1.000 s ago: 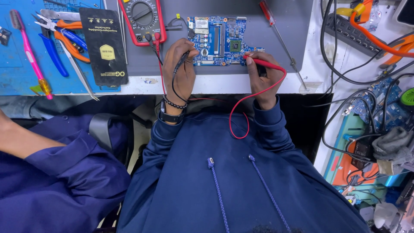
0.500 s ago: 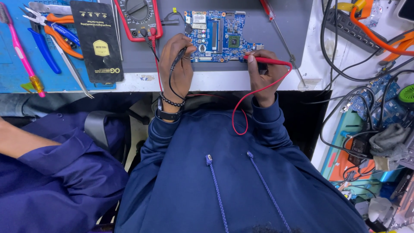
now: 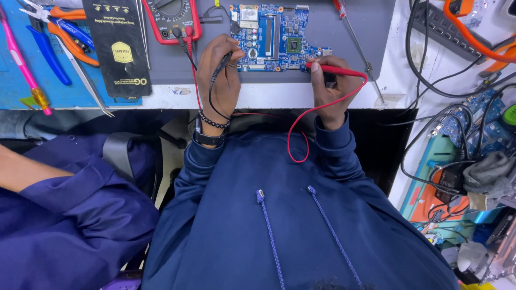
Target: The person uses a multimeter to test a blue circuit board on a workbench. They hold the red and black probes and touch various points on the board while another person sits nearby.
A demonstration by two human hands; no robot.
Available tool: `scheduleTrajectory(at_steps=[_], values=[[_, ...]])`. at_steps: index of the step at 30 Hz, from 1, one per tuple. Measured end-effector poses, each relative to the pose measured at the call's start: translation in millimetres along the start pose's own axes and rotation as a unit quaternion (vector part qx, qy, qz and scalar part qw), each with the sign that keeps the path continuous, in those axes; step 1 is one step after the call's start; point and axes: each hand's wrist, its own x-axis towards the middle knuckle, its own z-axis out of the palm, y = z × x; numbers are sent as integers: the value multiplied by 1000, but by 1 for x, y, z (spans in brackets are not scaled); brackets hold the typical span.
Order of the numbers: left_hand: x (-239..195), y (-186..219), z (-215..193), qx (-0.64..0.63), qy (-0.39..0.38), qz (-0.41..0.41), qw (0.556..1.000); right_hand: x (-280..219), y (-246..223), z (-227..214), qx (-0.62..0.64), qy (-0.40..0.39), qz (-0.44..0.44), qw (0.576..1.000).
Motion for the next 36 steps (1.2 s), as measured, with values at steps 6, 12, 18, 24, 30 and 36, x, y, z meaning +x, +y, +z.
scheduleTrajectory(at_steps=[6,12,18,24,30,36], values=[[1,2,1,10,4,-1,1000,2,-2,-1,-5,-3,-6,1000],[-1,0,0,9,1,1,1000,0,2,-1,-11,-5,-6,1000],[0,1,0,7,-1,1,1000,1,1,-1,-8,-5,-7,1000],[-1,1,0,15,-2,-1,1000,0,-1,-2,1,-5,2,1000],[-3,-2,0,14,-6,-5,1000,-1,2,-1,3,0,1,1000],[2,4,-1,12,-2,-4,1000,1,-2,-1,7,4,1,1000]])
